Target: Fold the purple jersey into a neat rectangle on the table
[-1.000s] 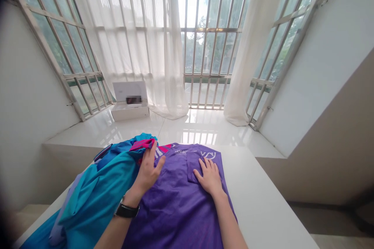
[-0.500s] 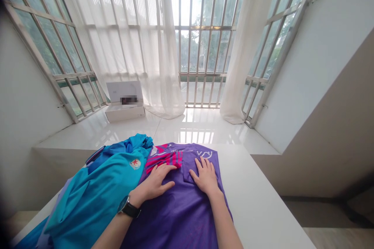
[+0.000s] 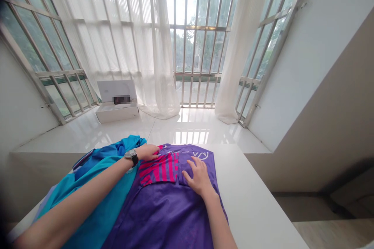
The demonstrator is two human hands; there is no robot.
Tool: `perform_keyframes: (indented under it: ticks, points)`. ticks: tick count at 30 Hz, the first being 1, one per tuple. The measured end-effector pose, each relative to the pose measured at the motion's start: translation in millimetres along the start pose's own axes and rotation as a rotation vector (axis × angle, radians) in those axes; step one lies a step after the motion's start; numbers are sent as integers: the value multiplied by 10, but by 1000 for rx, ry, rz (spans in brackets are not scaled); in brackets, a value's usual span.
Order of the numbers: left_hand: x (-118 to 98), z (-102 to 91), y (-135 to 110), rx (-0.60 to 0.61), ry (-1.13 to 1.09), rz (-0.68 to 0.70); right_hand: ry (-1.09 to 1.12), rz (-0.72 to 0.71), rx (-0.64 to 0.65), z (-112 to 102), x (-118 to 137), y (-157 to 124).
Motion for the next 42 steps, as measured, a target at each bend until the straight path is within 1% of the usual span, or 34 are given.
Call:
perform_keyframes:
  ticks: [2, 4, 6, 8, 11, 14, 22, 25, 29, 33, 37, 40, 42]
  points:
    - [75, 33, 11, 13, 31, 7, 98, -146, -55, -58, 262, -43]
    - [129, 54, -6, 1, 39, 22, 165, -268, -80, -72, 502, -100]
    - [175, 58, -34, -30, 33, 30, 171, -343, -82, -41, 666, -143]
    - [213, 58, -60, -62, 21, 27, 147, -383, -83, 12, 747, -160]
    - [246, 62, -88, -85, 9, 11, 118, -419, -108, 71, 757, -158]
    - [289, 47, -106, -105, 17, -25, 99, -434, -138, 79, 722, -154]
    - [454, 20, -136, -119, 77, -142, 93, -435, -120, 71, 712, -171]
    - [471, 23, -147, -114, 98, -167, 118, -438, -114, 89, 708, -166]
    - [490, 27, -149, -119, 122, -187, 132, -453, -143, 76, 723, -176]
    - [526, 54, -128, -142, 129, -205, 113, -482, -173, 68, 781, -203]
    - [557, 89, -121, -172, 125, -220, 96, -501, -168, 116, 858, -218]
    - [530, 55, -141, -213, 110, -215, 94, -505, -157, 130, 911, -234]
    - [454, -13, -157, -261, 94, -196, 124, -502, -146, 96, 907, -234]
Point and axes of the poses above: each hand's wrist, its own y-axis towards the middle knuckle, its own z-axis out of the palm, x = y × z, the point moved 8 cm from there along y, towards the middle knuckle, and after that the axes turned 2 degrees about -y, right-handed, at the moved point
